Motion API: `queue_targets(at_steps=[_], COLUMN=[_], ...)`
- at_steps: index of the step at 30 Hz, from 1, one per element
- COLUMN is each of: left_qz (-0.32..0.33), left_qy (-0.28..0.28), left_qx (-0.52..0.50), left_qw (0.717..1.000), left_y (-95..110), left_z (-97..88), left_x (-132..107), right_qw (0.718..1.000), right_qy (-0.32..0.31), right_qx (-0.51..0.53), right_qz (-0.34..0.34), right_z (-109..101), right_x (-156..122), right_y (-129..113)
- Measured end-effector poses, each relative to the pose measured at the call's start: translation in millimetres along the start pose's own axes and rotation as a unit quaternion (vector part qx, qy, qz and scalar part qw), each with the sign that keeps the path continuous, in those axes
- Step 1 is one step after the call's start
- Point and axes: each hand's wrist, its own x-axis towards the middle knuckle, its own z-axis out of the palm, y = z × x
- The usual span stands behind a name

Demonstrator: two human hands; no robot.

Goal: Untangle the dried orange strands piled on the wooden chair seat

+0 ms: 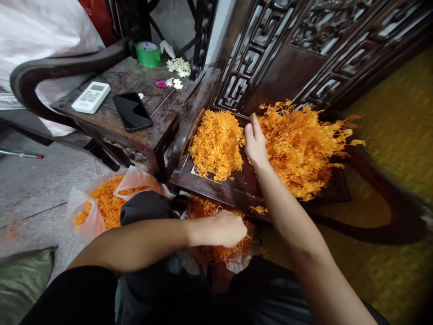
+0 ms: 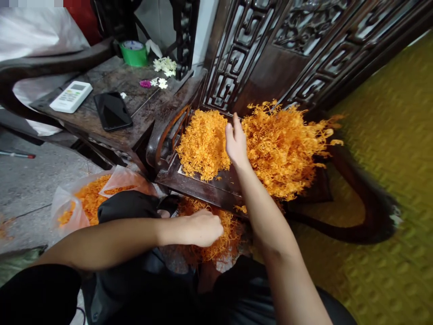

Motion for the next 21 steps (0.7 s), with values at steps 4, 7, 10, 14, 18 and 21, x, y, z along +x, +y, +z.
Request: queue_targets(at_steps=[4, 7, 10, 14, 18, 21], left_qz=[0.007, -0.001, -0.004, -0.042, -0.166, -0.228], left_qy=[0.010, 0.033, 0.015, 0.054, 0.140, 0.145], left_qx=[0.019, 0.032, 0.037, 0.022, -0.004, -0.017], left_qw=[1.000, 0.999, 0.999, 0.997, 0.976, 0.963], left_y=[4.6, 1.0, -4.2, -5.8, 1.1, 3.0], left_z=[17.1, 21.6, 14.6, -1.2, -5.4, -5.8], left_x=[16.0, 27.6, 35.3, 53.7, 92.0, 125.2], right_qw=[0.998, 0.998, 0.993, 0.963, 0.875, 0.845], right_qy=[-0.061, -0.026, 0.005, -0.047, -0.268, -0.332], right_qx=[-0.006, -0.040, -0.105, -0.266, -0.385, -0.381], right_qz=[-0.012, -0.040, -0.053, 0.013, 0.123, 0.175], right_z=[-11.9, -47.0, -103.4, -161.0, -166.3, -159.6], right_x=[-23.8, -30.3, -39.0, -83.3, -139.4, -161.5], right_y=[0.9, 1.4, 3.7, 0.2, -0.8, 11.0])
